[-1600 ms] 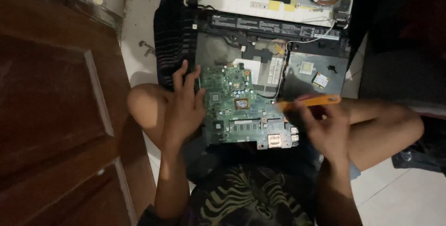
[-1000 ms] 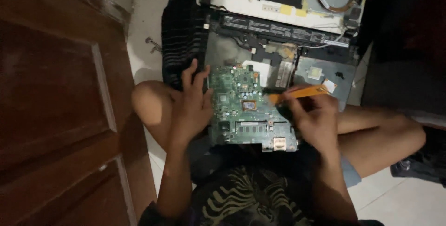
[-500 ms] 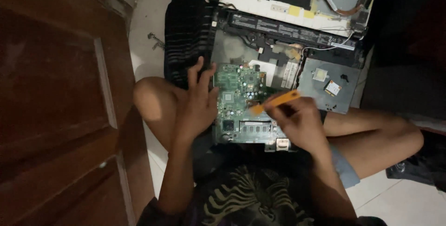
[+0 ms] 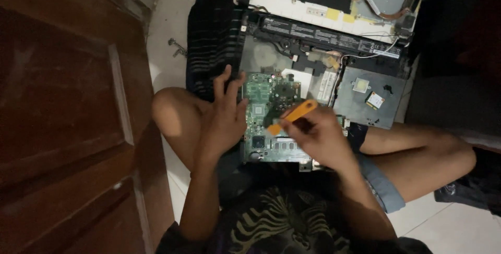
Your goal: Disassembling a laptop to remove the motherboard and other internal components for repair.
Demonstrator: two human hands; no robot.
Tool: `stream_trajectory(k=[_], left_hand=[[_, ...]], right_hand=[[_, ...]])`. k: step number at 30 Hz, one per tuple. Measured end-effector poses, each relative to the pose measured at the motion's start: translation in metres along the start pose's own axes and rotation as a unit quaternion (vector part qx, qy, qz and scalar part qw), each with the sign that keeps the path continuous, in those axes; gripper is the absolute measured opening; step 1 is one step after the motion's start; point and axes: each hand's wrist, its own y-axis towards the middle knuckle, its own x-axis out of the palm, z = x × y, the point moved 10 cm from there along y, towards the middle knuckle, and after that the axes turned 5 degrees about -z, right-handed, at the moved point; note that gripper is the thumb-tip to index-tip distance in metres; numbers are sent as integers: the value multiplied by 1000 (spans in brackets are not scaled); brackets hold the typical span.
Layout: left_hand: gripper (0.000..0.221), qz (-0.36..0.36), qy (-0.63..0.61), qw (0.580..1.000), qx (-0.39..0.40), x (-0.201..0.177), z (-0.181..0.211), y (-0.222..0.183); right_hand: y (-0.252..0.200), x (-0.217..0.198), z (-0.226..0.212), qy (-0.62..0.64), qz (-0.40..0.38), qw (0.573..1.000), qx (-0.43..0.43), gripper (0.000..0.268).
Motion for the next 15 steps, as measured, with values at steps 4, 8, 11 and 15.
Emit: stream_trajectory(k=[4,8,11,15], left_hand=[[39,4,-12,1000,-2,2,-6,2],[36,9,-24,1000,9,-1,-1,0],[35,16,-24,999,18,1,-1,0],[37,33,40,998,26,1,-6,0]], right_hand=[[-2,-8,1,-86,62,994,-31,9],[-4,9,-22,-20,36,999,-15,16],[-6,15,-16,-24,11,1000,-6,16],[-7,5,-13,-58,58,996,-19,9]])
